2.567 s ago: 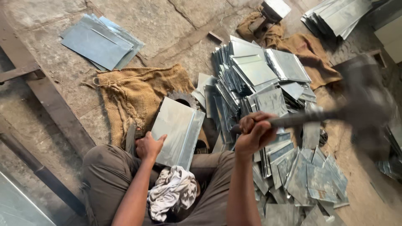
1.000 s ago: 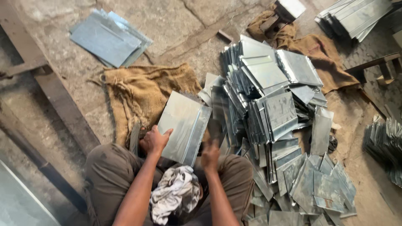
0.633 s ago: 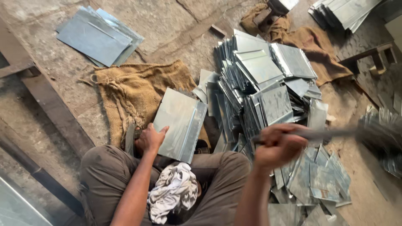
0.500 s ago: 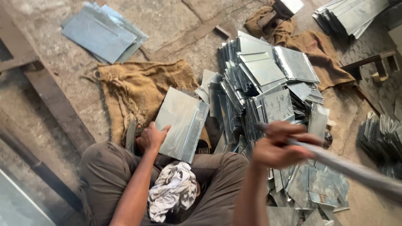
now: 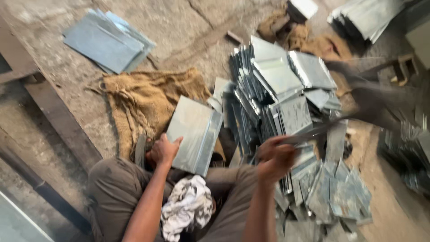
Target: The person hammers the edges of metal sheets against a large gear on the floor, handling the sheets one at a time and stacking them after each action.
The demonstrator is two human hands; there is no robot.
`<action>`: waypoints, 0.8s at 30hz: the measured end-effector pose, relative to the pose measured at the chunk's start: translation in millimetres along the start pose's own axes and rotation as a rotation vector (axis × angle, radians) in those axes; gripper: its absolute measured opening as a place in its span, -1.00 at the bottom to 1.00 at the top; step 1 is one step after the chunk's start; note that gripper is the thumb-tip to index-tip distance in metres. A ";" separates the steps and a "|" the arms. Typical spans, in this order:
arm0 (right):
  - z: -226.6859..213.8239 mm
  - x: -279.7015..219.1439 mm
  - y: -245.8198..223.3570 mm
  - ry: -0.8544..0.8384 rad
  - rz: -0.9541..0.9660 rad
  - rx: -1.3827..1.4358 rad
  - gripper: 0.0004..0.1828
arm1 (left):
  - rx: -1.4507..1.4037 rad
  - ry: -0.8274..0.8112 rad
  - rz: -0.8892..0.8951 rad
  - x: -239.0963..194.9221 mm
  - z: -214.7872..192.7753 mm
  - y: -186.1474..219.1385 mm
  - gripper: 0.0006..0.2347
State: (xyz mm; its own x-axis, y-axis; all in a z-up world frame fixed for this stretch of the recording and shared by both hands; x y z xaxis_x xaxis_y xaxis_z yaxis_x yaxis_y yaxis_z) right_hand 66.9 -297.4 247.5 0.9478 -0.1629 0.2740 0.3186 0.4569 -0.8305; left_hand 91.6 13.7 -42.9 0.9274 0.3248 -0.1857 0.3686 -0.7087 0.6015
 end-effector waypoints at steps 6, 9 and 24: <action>0.9 3.8 2.8 0.298 -0.478 -0.328 -0.75 | -0.012 -0.019 -0.052 -4.6 -24.3 13.0 -0.36; -31.6 -55.2 142.4 0.139 -0.150 -1.185 -0.61 | 0.008 -0.067 -0.068 -1.0 -28.0 15.2 -0.37; 14.1 -21.7 50.1 0.175 -0.154 -0.420 -0.72 | 0.055 -0.024 -0.023 -9.4 -35.3 16.2 -0.42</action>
State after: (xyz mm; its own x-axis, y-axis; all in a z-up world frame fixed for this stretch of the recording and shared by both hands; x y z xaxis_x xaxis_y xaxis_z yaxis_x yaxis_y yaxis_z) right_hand 62.4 -258.6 206.8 0.8623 -0.3624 0.3538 0.3897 0.0287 -0.9205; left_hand 86.5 21.3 -4.0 0.9196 0.3269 -0.2179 0.3923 -0.7346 0.5536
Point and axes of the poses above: each hand's wrist, its own x-axis towards the middle knuckle, its own z-axis out of the palm, y = z × x, the point moved 6 cm from there along x, towards the middle knuckle, and after that the axes turned 10 degrees about z, right-handed, at the moved point
